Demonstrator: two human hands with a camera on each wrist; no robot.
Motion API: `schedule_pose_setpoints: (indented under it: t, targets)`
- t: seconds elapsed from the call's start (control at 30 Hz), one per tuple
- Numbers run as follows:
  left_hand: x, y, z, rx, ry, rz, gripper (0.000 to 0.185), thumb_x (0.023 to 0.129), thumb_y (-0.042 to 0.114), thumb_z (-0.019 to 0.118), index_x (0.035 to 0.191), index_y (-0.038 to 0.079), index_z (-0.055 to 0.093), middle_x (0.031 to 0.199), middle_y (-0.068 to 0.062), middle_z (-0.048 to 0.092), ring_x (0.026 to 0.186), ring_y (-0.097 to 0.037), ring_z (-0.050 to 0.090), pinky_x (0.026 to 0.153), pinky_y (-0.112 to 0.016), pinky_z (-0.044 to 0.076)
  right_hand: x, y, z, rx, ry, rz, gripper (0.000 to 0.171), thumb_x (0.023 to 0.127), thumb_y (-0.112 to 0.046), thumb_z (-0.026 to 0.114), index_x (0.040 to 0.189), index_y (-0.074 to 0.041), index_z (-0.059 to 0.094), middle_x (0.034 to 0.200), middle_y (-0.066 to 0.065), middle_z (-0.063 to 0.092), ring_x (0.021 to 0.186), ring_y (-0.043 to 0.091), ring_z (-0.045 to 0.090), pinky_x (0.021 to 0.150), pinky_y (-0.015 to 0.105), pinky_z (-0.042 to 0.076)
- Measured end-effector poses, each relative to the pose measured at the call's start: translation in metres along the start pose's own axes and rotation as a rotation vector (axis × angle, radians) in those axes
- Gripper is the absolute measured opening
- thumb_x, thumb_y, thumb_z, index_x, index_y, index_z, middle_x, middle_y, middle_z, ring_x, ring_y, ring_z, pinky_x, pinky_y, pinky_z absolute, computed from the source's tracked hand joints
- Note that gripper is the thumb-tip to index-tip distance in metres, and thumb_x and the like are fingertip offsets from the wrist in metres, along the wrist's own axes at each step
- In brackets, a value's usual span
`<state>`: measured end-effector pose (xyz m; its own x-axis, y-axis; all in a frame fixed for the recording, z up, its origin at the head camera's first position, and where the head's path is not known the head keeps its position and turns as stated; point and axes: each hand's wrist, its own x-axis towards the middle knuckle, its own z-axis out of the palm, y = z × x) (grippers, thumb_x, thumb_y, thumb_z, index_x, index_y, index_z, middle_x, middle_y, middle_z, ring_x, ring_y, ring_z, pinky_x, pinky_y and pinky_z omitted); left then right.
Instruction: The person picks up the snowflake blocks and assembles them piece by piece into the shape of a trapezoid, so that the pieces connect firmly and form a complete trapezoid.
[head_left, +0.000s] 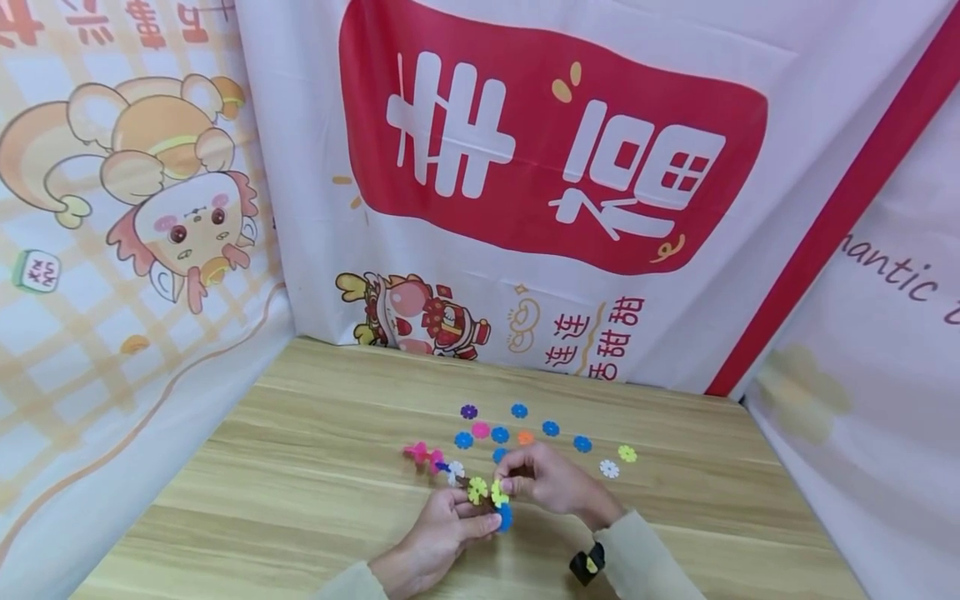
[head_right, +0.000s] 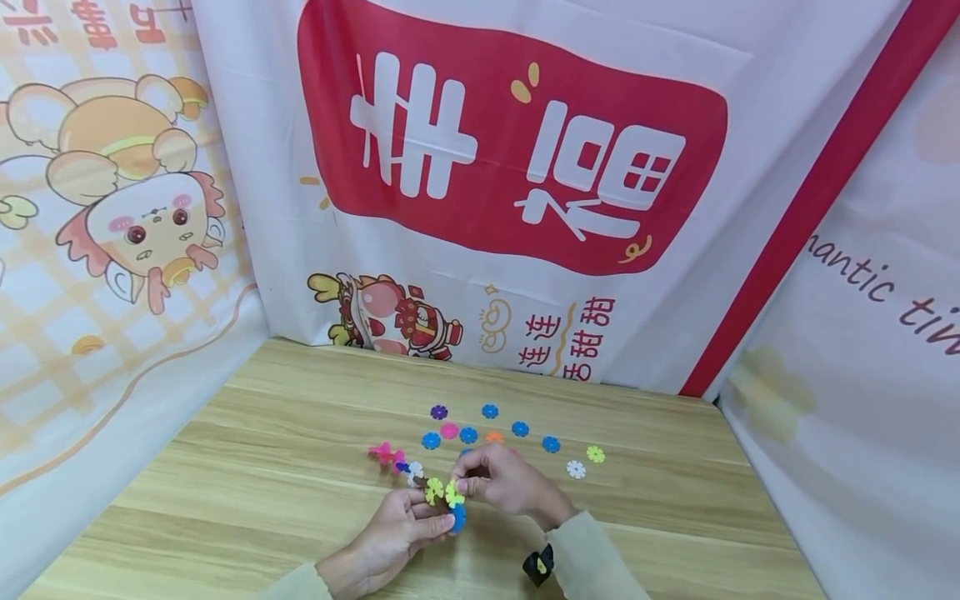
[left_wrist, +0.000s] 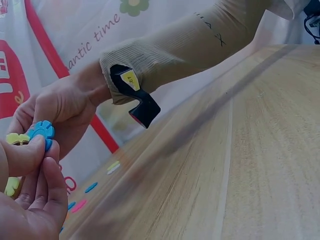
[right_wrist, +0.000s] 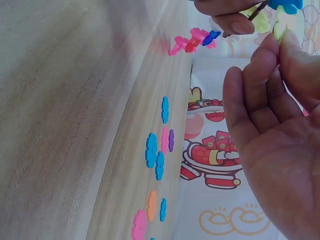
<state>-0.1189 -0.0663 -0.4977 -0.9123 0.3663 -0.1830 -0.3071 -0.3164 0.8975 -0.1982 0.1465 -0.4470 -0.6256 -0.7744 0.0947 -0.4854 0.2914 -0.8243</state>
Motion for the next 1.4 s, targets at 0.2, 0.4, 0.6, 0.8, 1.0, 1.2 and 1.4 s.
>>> schedule_pose_setpoints:
  t: [0.2,0.4,0.6,0.8,1.0,1.2,1.4]
  targets:
    - [-0.001,-0.001,-0.003,0.009,0.001,-0.007,0.035,0.094,0.002,0.077,0.124,-0.007,0.062,0.104,-0.007,0.081,0.088,-0.011,0.076,0.081,-0.023,0.062,0.000,-0.003,0.003,-0.059,-0.008,-0.040,0.010,0.100,-0.011,0.070,0.093,-0.012,0.078,0.090,0.004,0.076,0.082,0.000,0.062,0.082,0.025,0.061]
    - [0.001,0.004,-0.005,0.020,-0.038,-0.023,0.038,0.095,0.005,0.077,0.127,-0.008,0.061,0.108,-0.008,0.081,0.091,-0.012,0.076,0.085,-0.024,0.063,0.000,0.000,-0.006,-0.034,-0.053,-0.019,0.012,0.103,-0.013,0.068,0.099,-0.011,0.079,0.092,0.007,0.076,0.082,0.001,0.060,0.079,0.021,0.059]
    - [0.004,0.007,-0.010,0.059,-0.131,-0.038,0.041,0.098,0.013,0.075,0.130,-0.009,0.060,0.111,-0.008,0.079,0.099,-0.014,0.076,0.093,-0.028,0.062,-0.005,0.007,-0.012,0.022,-0.073,-0.005,0.015,0.105,-0.015,0.065,0.102,-0.010,0.078,0.095,0.012,0.075,0.082,0.002,0.060,0.079,0.022,0.058]
    - [0.000,0.011,-0.027,0.303,-0.132,-0.010,0.034,0.099,0.021,0.075,0.119,-0.006,0.066,0.105,-0.019,0.079,0.091,-0.021,0.078,0.087,-0.034,0.065,-0.011,0.014,-0.009,0.018,-0.070,-0.028,0.017,0.106,-0.019,0.064,0.105,-0.010,0.078,0.094,0.013,0.075,0.081,0.001,0.062,0.077,0.024,0.060]
    - [-0.002,0.029,-0.036,0.588,-0.084,0.138,0.029,0.100,0.020,0.072,0.117,-0.003,0.068,0.101,-0.012,0.076,0.088,-0.021,0.074,0.077,-0.026,0.063,-0.016,0.019,-0.012,0.022,-0.070,-0.067,0.017,0.107,-0.015,0.061,0.110,-0.009,0.077,0.097,0.014,0.075,0.081,-0.001,0.057,0.073,0.019,0.056]
    - [-0.002,0.034,-0.026,0.680,-0.066,0.250,0.026,0.098,0.023,0.076,0.114,0.003,0.070,0.104,-0.007,0.072,0.092,-0.015,0.069,0.082,-0.021,0.060,-0.019,0.015,-0.010,0.021,-0.009,0.030,0.015,0.106,-0.022,0.064,0.110,-0.017,0.079,0.097,0.004,0.075,0.076,-0.002,0.053,0.066,0.016,0.049]
    - [-0.006,0.025,-0.011,0.717,0.006,0.338,0.021,0.094,0.026,0.080,0.104,0.011,0.071,0.095,-0.001,0.071,0.084,-0.009,0.067,0.075,-0.022,0.060,-0.016,0.006,0.006,0.067,0.060,0.065,0.016,0.103,-0.025,0.069,0.109,-0.014,0.079,0.101,0.006,0.078,0.081,0.003,0.065,0.074,0.027,0.060]
